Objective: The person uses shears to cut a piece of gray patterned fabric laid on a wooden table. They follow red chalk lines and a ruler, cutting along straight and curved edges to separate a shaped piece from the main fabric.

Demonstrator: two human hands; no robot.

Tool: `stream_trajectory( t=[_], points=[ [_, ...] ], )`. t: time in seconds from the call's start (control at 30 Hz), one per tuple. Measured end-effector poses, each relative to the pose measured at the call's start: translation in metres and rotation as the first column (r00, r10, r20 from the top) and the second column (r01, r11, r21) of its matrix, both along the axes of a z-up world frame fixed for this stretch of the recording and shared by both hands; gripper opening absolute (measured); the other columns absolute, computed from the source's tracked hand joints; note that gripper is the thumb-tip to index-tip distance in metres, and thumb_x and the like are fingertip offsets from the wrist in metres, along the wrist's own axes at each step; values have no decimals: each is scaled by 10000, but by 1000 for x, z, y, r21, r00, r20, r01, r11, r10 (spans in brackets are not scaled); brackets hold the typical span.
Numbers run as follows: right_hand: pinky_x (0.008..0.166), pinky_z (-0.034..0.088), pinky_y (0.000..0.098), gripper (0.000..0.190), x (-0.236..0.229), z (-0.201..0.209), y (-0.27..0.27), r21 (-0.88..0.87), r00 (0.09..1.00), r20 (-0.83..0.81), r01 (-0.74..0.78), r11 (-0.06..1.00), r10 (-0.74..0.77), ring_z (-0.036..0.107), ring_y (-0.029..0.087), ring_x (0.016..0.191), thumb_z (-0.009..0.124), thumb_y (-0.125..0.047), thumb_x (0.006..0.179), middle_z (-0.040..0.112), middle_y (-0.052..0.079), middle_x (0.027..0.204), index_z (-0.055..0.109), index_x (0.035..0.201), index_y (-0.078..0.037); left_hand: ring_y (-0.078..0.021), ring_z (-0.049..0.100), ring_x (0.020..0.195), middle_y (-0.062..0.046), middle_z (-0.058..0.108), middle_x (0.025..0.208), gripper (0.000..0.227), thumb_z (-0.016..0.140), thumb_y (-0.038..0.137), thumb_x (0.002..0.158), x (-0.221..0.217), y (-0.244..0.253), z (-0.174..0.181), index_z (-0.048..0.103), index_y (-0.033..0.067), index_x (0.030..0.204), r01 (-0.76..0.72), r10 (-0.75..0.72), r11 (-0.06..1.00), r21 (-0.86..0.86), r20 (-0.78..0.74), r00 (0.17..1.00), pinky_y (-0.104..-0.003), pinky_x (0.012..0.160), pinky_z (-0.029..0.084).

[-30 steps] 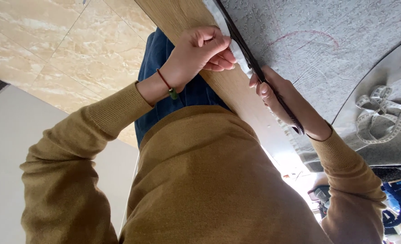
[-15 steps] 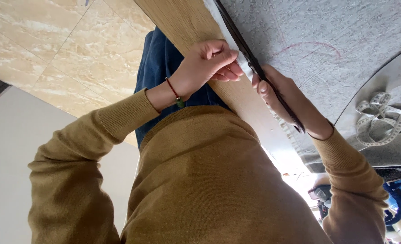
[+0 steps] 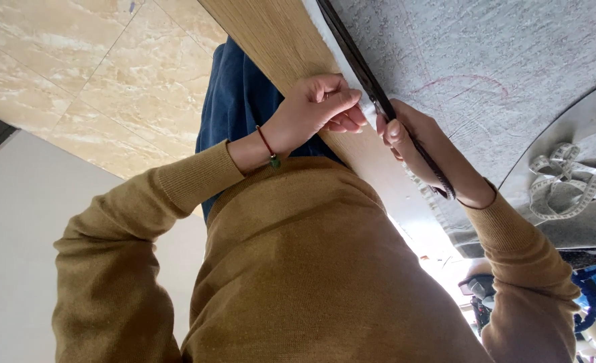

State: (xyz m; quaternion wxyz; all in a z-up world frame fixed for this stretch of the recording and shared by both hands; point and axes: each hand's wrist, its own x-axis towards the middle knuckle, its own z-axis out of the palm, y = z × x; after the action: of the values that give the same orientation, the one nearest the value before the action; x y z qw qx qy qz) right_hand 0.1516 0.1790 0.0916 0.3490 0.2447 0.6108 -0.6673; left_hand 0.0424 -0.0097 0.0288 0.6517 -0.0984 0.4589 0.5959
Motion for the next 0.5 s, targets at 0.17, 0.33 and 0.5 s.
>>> stream_trajectory(
  t=[0.17,0.33,0.5],
  points=[
    [686,565,366,556,-14,-5,0,133,990,26,-141,981,139,575,171,663,372,-618,1050,507,79,706,506,1027,-79,-142,796,803,-112,778,849,225,678,305,959,-1,-4,2,684,87,904,26,-26,1000,-10,16,1000,-281,758,656],
    [786,598,435,569,-17,-14,-2,147,988,22,-153,977,151,605,173,774,336,-646,1057,524,61,723,497,1017,-102,-140,796,809,-96,778,841,205,673,299,959,-1,-7,0,691,103,900,53,-53,999,3,16,998,-262,753,644],
    [726,587,390,548,-19,-18,-5,112,993,9,-118,987,118,552,135,704,313,-614,1071,510,46,733,506,1011,-104,-132,793,816,-84,781,851,198,663,307,967,-5,-7,2,693,119,914,75,-76,997,24,15,997,-245,753,638]
  ],
)
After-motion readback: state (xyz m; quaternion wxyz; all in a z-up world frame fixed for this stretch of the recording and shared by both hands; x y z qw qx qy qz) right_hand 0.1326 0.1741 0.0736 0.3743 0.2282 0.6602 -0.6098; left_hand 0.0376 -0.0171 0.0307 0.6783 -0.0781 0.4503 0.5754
